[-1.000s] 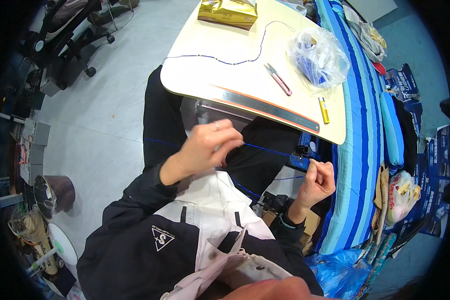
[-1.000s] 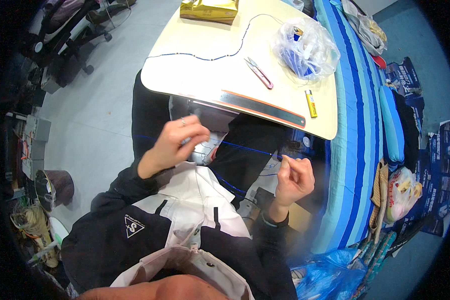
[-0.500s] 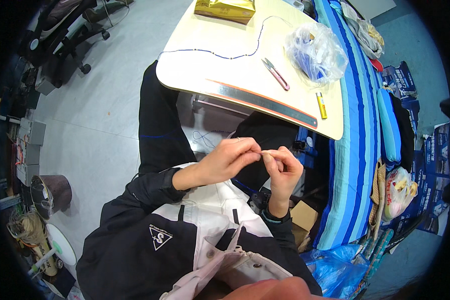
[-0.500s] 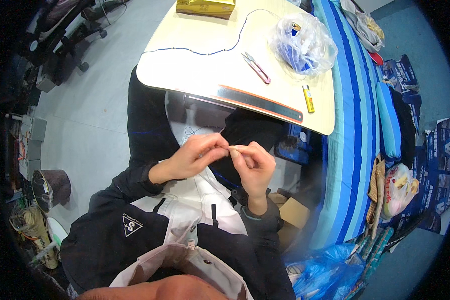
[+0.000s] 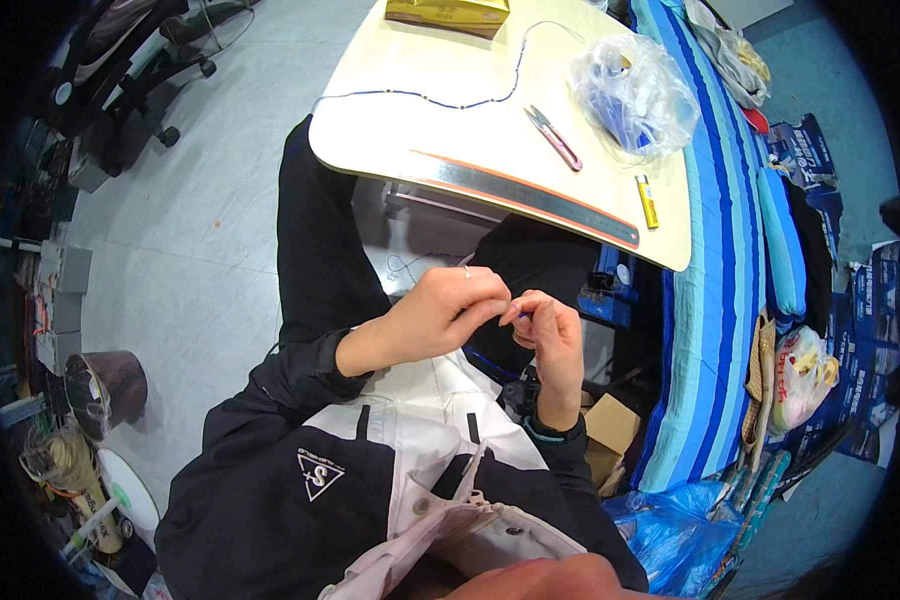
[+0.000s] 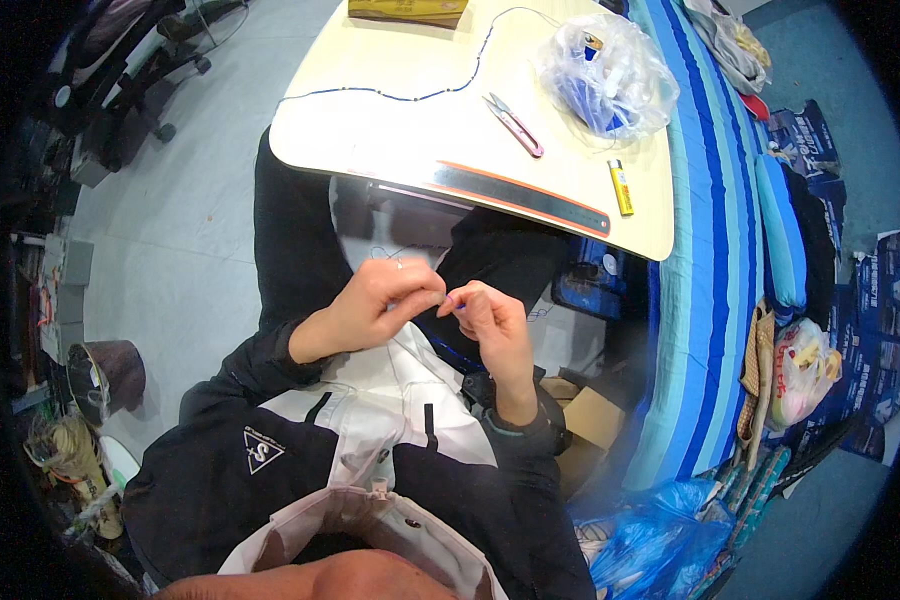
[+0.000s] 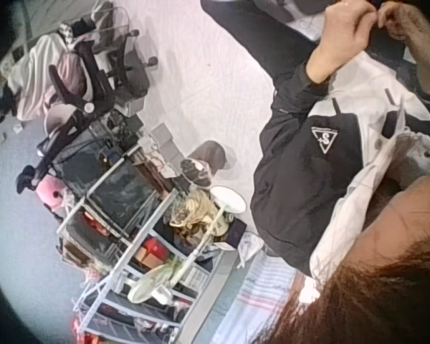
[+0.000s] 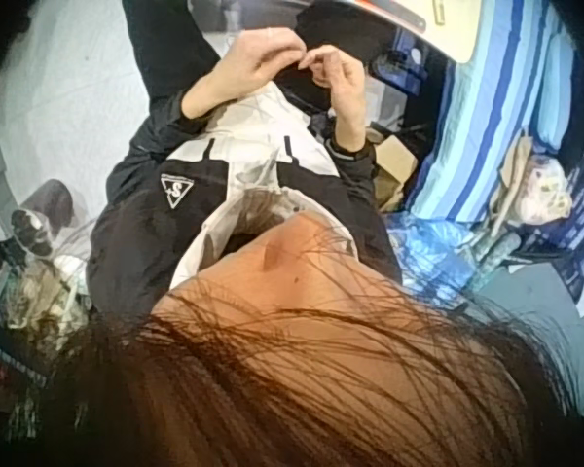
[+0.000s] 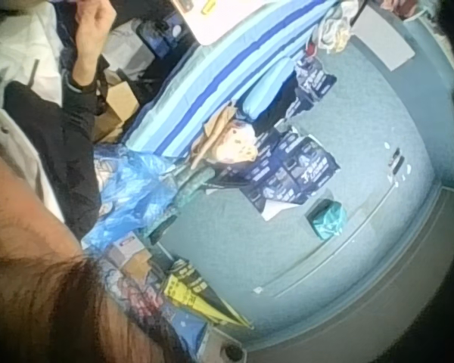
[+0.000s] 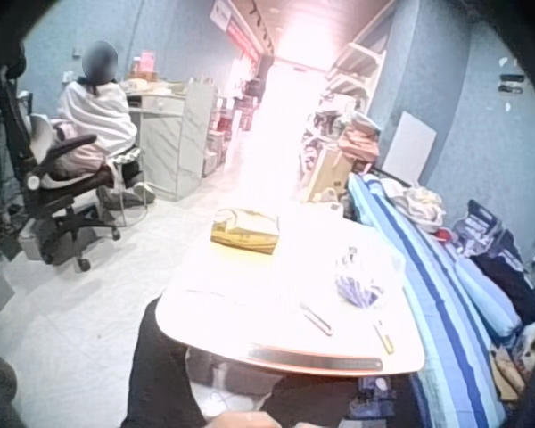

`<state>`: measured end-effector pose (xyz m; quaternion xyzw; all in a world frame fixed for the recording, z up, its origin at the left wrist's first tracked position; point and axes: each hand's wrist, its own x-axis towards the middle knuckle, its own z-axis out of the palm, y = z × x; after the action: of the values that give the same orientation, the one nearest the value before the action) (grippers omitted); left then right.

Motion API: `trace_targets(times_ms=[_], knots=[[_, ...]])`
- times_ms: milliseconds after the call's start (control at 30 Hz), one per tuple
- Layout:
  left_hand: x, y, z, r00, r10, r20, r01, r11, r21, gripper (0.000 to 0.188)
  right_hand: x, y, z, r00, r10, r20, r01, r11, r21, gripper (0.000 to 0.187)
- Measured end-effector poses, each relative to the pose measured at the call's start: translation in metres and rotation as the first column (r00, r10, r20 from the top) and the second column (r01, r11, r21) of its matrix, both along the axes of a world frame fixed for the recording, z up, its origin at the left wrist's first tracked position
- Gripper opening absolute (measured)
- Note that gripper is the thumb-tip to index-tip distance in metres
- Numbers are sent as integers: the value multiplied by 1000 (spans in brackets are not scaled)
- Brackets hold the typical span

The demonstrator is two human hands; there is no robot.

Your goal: The person measures a blue LED string against a ruler on a table, then uses a lighter to heat and seal the wire ends. They repeatedly measure, cut, and seal segments of the LED string, placing finished pieces on the table.

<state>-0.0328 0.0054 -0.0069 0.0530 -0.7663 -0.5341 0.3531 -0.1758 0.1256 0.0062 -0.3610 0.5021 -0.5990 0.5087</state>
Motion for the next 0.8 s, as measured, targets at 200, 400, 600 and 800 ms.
trace_targets(times_ms=[200,400,600,800], knots=[[6,-3,3,999,-5,33,6,1000,-21,5,-8,11,-4,938,-228,-260,177,963,-204,9],[35,-47,-2,984,148,100,-157,983,91,5,-54,40,15,877,-399,267,477,789,-388,26],[65,-79,-15,946,267,184,-304,928,216,6,-95,68,21,854,-149,498,443,710,-547,32],[84,-100,-17,865,495,87,-491,869,-62,3,-133,85,15,853,-366,372,516,694,-501,29]])
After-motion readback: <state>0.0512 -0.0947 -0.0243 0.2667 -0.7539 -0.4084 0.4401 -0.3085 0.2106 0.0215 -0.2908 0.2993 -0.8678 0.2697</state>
